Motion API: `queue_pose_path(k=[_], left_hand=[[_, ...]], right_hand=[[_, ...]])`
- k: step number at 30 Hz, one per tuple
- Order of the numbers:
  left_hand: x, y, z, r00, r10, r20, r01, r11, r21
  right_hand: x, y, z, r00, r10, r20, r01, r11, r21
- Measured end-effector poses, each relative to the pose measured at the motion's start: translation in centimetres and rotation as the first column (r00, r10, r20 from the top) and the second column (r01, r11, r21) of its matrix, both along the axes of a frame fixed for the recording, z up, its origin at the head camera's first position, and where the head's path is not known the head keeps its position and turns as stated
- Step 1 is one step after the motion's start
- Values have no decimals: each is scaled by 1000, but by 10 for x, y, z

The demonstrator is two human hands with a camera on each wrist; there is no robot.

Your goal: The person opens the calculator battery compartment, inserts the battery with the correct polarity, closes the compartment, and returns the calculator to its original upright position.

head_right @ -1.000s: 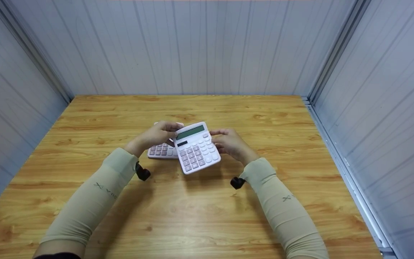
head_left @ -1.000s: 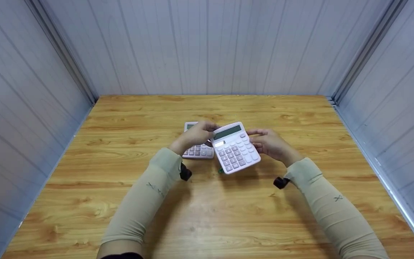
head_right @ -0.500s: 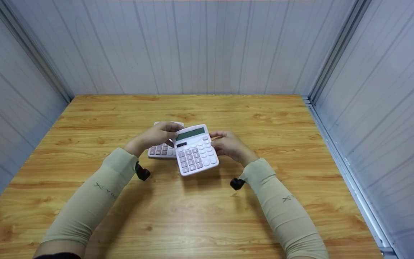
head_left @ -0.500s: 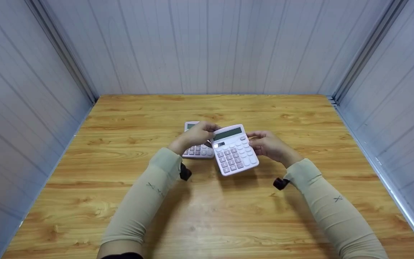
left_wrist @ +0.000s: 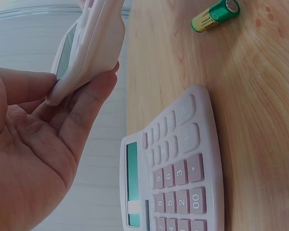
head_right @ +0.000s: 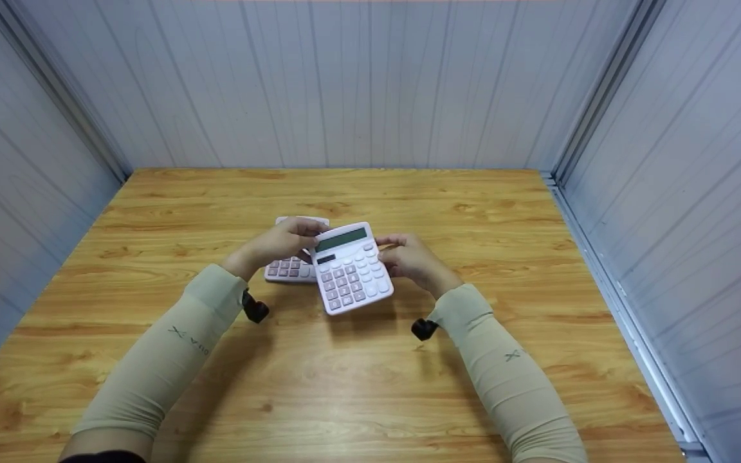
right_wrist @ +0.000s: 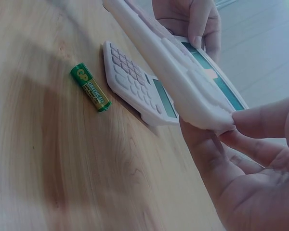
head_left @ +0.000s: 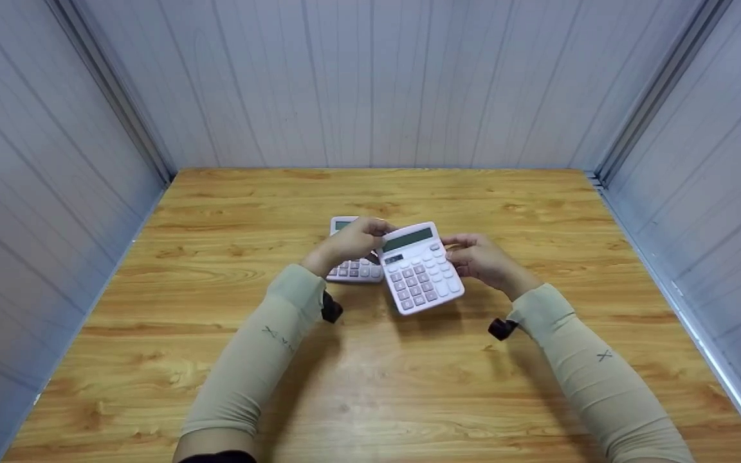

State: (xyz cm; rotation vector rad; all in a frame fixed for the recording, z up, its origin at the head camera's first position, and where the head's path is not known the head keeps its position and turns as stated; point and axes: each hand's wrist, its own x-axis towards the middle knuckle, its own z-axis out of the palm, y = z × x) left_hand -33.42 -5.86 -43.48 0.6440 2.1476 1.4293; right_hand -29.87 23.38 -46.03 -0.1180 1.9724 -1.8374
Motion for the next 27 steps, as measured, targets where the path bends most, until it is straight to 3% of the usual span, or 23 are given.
queue_pose_path(k=[9, 15, 18, 21, 23, 24, 26, 27], left_hand=[[-1, 0, -3, 999, -15, 34, 14, 999, 51], [2, -3, -1, 999, 17, 34, -19, 998, 55], [3, -5, -3, 1000, 28, 4, -28, 997, 68], [6, -6, -8, 996, 34, -84, -28, 997, 66], [9, -5, -11, 979, 24, -202, -19, 999, 28], [11, -5, -13, 963, 11, -270, -11, 1000, 2], [15, -4, -15, 913, -27, -408, -1, 998, -69], [17, -3, -16, 877, -56, -477, 1, 993, -114]], right_hand=[[-2, -1, -1, 1000, -2, -30, 3, 1000, 29], [-3, 2, -2, 1000, 20, -24, -19, 999, 38], [-5, 6, -5, 999, 45, -7, -45, 999, 24], [-7, 11, -8, 997, 69, 23, -69, 997, 16], [-7, 15, -8, 995, 92, 40, -93, 996, 17], [-7, 16, -8, 993, 105, 47, -106, 994, 19], [-7, 19, -8, 990, 128, 56, -129, 991, 20], [-8, 20, -7, 988, 145, 56, -146, 989, 18]])
